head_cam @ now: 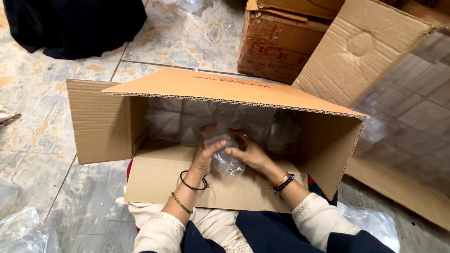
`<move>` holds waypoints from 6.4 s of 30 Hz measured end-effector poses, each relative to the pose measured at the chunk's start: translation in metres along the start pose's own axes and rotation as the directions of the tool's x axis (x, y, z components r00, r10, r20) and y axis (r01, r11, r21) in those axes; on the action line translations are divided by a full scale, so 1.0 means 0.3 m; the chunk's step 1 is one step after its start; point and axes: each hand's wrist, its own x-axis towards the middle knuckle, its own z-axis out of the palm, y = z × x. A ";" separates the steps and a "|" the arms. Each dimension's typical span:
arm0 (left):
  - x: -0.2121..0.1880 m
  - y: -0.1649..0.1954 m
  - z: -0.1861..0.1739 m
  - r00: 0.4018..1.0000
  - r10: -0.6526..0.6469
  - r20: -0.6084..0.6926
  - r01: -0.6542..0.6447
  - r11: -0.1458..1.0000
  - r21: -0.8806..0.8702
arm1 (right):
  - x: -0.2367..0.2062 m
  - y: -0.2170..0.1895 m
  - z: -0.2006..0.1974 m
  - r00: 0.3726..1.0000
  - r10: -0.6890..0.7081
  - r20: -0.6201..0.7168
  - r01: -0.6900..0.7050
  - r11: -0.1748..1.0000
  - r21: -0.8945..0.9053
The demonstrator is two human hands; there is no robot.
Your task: The person sits on the floor and wraps clear plastic containers in plastic bags, then places the wrapped containers into an open cardboard box lined with plastic. They repeatedly take containers from a pile on the floor, bag them, and arrange them inside the box.
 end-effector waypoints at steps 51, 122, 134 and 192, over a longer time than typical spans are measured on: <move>-0.146 0.232 0.142 0.963 0.099 0.250 -0.241 -0.100 0.965 | 0.107 -0.192 -0.287 0.875 -0.381 -0.299 -0.291 0.082 -0.953; -0.865 0.778 -0.657 0.869 0.016 -0.494 0.492 -0.126 0.862 | 0.423 0.013 0.426 0.886 -0.458 0.080 0.409 0.687 -0.601; -1.263 0.436 -0.864 0.026 -0.164 -0.986 0.984 -0.168 0.054 | 0.405 0.018 0.407 0.990 -0.110 0.087 0.115 0.272 -0.955; -1.555 0.438 -0.960 0.545 -0.452 -0.706 0.638 -0.323 0.700 | 0.220 0.053 0.237 0.972 -0.165 0.169 0.219 0.361 -0.907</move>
